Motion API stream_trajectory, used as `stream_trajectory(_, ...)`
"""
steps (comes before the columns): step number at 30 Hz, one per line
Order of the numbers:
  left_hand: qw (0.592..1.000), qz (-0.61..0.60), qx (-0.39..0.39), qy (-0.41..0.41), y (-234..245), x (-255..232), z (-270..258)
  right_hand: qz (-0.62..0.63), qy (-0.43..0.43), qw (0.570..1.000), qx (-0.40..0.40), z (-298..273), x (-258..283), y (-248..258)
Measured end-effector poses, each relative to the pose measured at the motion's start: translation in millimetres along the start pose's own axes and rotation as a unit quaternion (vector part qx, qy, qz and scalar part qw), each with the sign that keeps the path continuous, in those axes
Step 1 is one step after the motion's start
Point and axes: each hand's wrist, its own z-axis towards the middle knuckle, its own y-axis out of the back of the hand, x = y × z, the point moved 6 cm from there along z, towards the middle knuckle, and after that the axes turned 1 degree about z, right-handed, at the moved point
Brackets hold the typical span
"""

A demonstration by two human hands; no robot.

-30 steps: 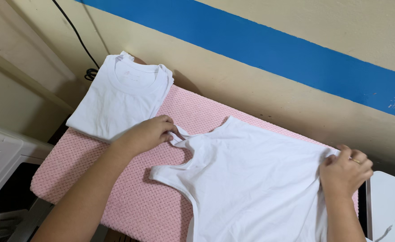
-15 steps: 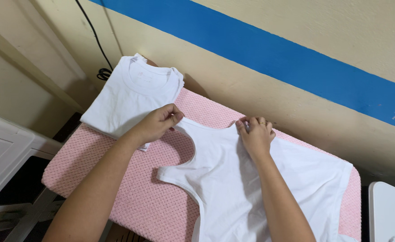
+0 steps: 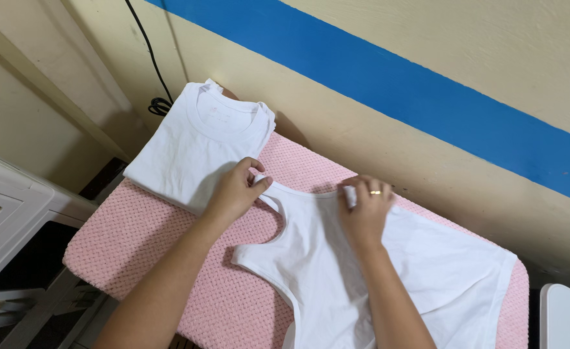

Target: The person folds white tank tops and t-shirts on a pink textured surface. They smooth each garment, fold the sides and bottom up, then stack the folded items on the left side of the table.

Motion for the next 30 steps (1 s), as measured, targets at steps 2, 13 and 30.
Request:
stream_trajectory(2,0.995,-0.101,0.027,0.006,-10.3,-1.8,-2.1,0.143,0.037,0.987,0.06,5.7,32.2,-2.7)
stream_trajectory(13,0.954,-0.256,0.029,-0.155,-21.1,-15.6,-21.8,0.349,-0.185,0.903,0.166,-14.8,54.5,-47.6)
stream_trajectory(30,0.859,0.081,-0.178,-0.473,-20.5,-26.0,-52.7,0.528,-0.298,0.772,0.191,-45.0,32.7,-81.7)
